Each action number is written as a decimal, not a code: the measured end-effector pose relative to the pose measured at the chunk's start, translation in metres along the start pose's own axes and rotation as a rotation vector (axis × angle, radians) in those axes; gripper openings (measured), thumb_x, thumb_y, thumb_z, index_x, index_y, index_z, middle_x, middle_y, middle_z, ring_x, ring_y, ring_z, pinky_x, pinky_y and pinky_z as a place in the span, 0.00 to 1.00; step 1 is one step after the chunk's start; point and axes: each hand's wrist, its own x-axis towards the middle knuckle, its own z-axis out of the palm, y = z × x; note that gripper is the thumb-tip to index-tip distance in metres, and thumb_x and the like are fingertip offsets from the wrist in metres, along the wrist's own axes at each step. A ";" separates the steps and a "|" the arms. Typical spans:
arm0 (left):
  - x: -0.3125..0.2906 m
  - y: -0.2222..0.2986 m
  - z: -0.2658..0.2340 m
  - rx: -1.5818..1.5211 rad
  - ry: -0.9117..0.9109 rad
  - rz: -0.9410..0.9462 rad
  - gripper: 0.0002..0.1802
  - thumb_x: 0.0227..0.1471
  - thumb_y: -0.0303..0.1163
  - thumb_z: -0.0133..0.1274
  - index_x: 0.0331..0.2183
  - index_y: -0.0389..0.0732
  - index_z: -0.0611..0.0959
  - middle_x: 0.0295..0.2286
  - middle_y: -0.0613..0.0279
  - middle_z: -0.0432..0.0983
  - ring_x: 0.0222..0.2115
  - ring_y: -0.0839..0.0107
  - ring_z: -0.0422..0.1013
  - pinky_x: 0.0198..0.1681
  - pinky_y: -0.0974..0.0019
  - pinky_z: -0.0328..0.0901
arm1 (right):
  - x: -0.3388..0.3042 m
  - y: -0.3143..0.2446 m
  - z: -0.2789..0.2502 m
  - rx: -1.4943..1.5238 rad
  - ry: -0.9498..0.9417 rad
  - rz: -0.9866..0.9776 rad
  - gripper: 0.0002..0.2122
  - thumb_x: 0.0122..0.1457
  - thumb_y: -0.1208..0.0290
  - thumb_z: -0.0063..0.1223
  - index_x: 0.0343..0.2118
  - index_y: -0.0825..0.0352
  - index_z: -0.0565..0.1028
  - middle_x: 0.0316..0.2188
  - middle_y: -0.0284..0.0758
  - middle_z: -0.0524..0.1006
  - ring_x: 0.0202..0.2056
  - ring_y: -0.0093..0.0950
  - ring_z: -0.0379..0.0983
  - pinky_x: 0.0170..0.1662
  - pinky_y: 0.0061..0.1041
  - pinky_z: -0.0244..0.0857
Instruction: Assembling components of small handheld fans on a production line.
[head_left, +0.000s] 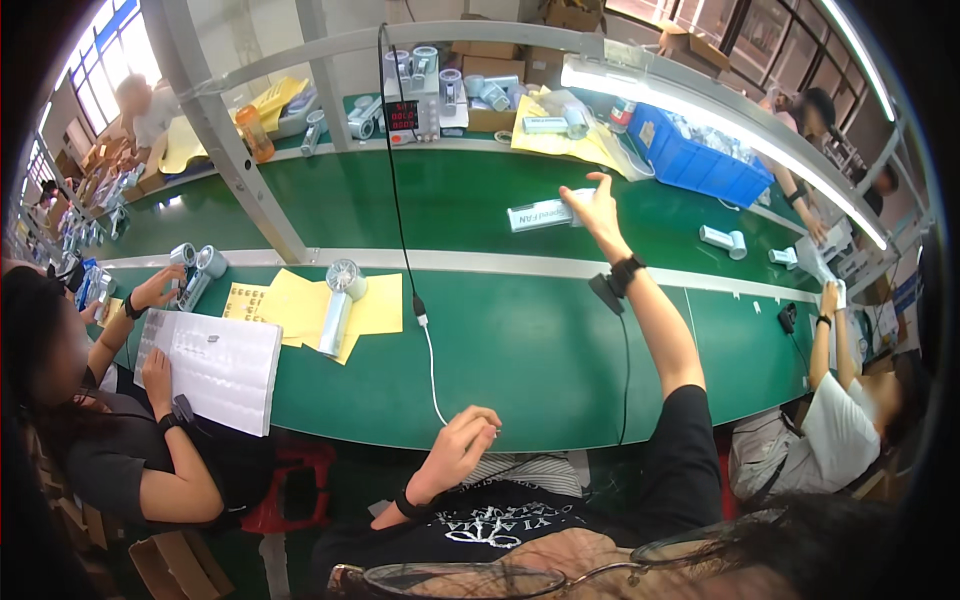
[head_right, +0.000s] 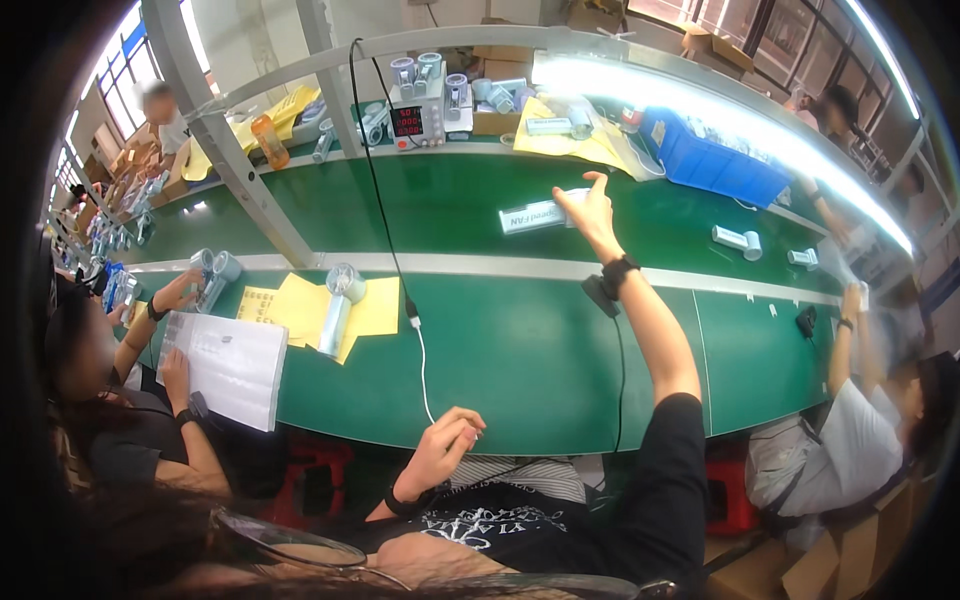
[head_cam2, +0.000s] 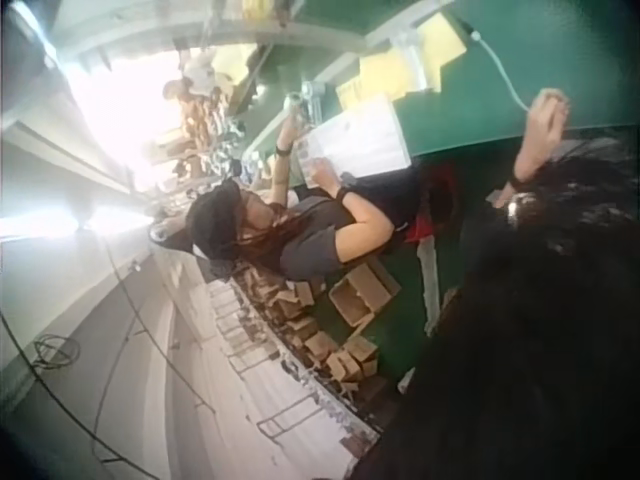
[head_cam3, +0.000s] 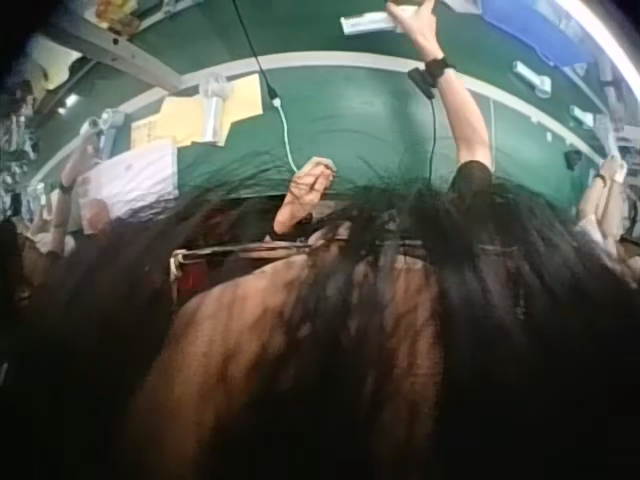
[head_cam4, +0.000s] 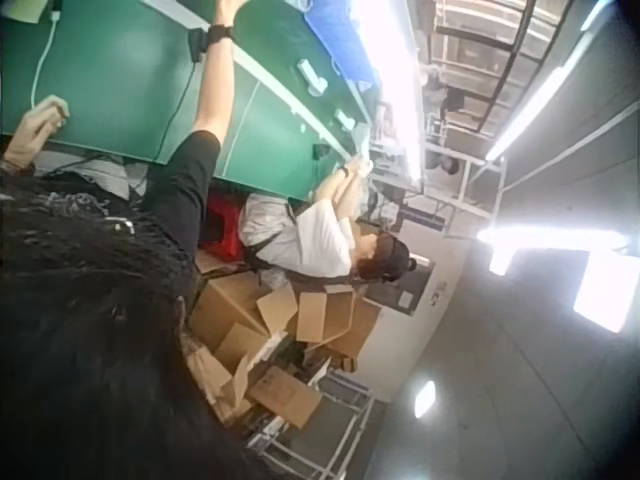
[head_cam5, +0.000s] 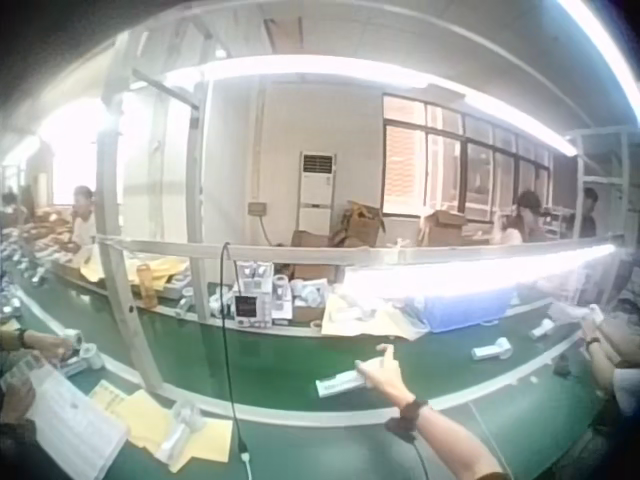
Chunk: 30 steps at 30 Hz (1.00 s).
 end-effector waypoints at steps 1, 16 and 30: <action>0.001 -0.001 -0.001 0.005 0.005 0.005 0.13 0.60 0.27 0.43 0.27 0.29 0.76 0.35 0.56 0.73 0.24 0.73 0.67 0.29 0.70 0.63 | 0.012 0.011 0.009 -0.109 0.045 0.017 0.34 0.49 0.55 0.65 0.52 0.66 0.59 0.39 0.51 0.76 0.39 0.35 0.76 0.43 0.30 0.69; 0.003 -0.007 0.006 -0.068 0.023 0.013 0.13 0.62 0.27 0.41 0.27 0.31 0.73 0.35 0.55 0.73 0.27 0.72 0.69 0.32 0.70 0.65 | 0.013 0.058 -0.037 0.117 0.056 -0.027 0.34 0.60 0.52 0.52 0.61 0.68 0.53 0.56 0.55 0.62 0.50 0.40 0.71 0.54 0.33 0.62; -0.002 0.007 -0.001 -0.066 0.158 -0.059 0.09 0.59 0.24 0.44 0.27 0.32 0.72 0.35 0.54 0.74 0.31 0.69 0.71 0.35 0.70 0.65 | -0.237 -0.047 -0.128 -0.496 0.063 -0.659 0.05 0.54 0.82 0.50 0.24 0.70 0.68 0.17 0.43 0.69 0.19 0.42 0.65 0.22 0.35 0.56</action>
